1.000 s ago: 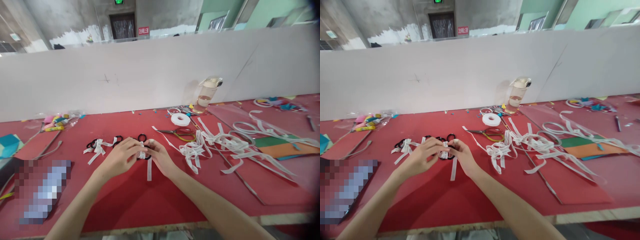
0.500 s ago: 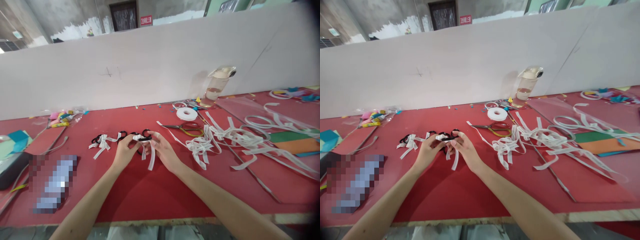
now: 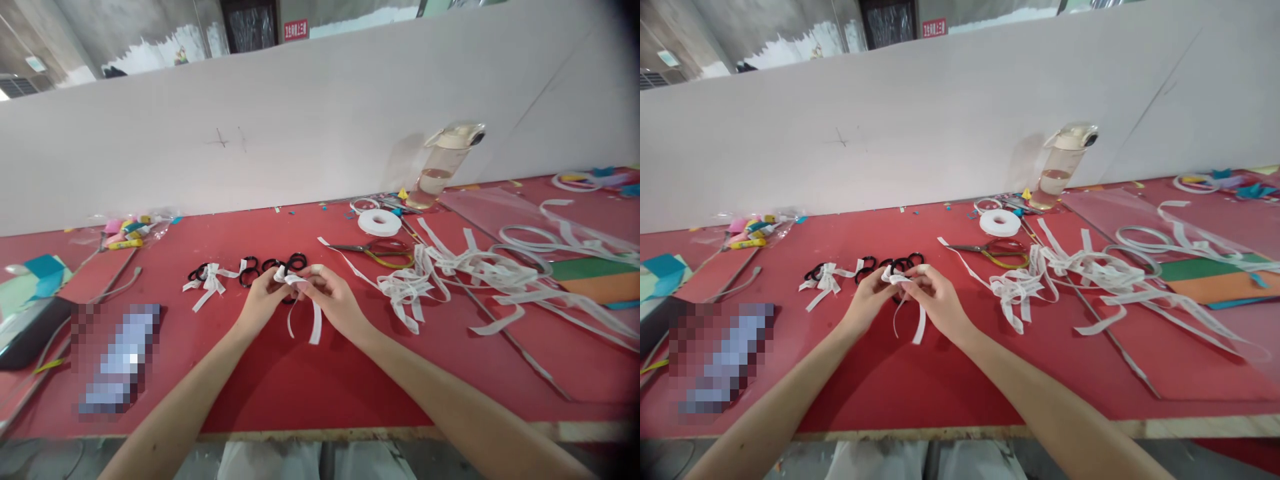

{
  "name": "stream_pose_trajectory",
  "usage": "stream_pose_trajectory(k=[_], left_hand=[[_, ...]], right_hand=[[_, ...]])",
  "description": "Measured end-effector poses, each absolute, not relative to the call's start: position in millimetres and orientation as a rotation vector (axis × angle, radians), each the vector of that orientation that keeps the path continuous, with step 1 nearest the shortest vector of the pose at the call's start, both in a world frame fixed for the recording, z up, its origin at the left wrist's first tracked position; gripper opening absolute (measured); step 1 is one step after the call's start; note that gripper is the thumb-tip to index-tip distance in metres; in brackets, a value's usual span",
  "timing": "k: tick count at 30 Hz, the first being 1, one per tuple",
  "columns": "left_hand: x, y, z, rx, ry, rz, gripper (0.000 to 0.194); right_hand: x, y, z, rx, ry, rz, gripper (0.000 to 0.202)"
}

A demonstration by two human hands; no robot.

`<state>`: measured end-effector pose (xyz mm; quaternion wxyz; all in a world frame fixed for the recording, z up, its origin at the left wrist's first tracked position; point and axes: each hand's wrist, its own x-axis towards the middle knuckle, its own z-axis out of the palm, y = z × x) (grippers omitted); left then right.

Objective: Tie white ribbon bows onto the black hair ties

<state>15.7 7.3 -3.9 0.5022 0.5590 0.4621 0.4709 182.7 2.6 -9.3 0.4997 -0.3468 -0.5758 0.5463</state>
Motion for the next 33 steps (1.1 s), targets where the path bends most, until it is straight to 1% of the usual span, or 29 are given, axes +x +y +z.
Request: stream_pose_trajectory(k=[6,13,18,23,26,29,33], left_hand=[[12,8,-3,1.452,1.004,1.098,0.028],[8,5,10,1.470,1.003,0.934,0.029],[8,0,15,1.511,0.931,0.868,0.026],[7,-2,16,1.513,0.916,0.857,0.032],[7,-1,15,1.531,0.982,0.883,0.039],[5,1,11,1.580,1.058,0.890,0.040],[2,4,8,1.728,1.104,0.932,0.037]], right_hand=[[183,2,-9,-0.766,-1.444,1.322,0.029],[183,2,-5,-0.715,-1.350,1.437,0.015],[183,2,-3,-0.709,-1.266,1.549,0.018],[182,5,-9,-0.649,-1.139,1.709,0.016],[182,6,-12,-0.637,-1.145,1.746,0.018],[185,5,-11,-0.624,-1.182,1.752,0.019],[188,1,-5,-0.706,-1.257,1.699,0.033]])
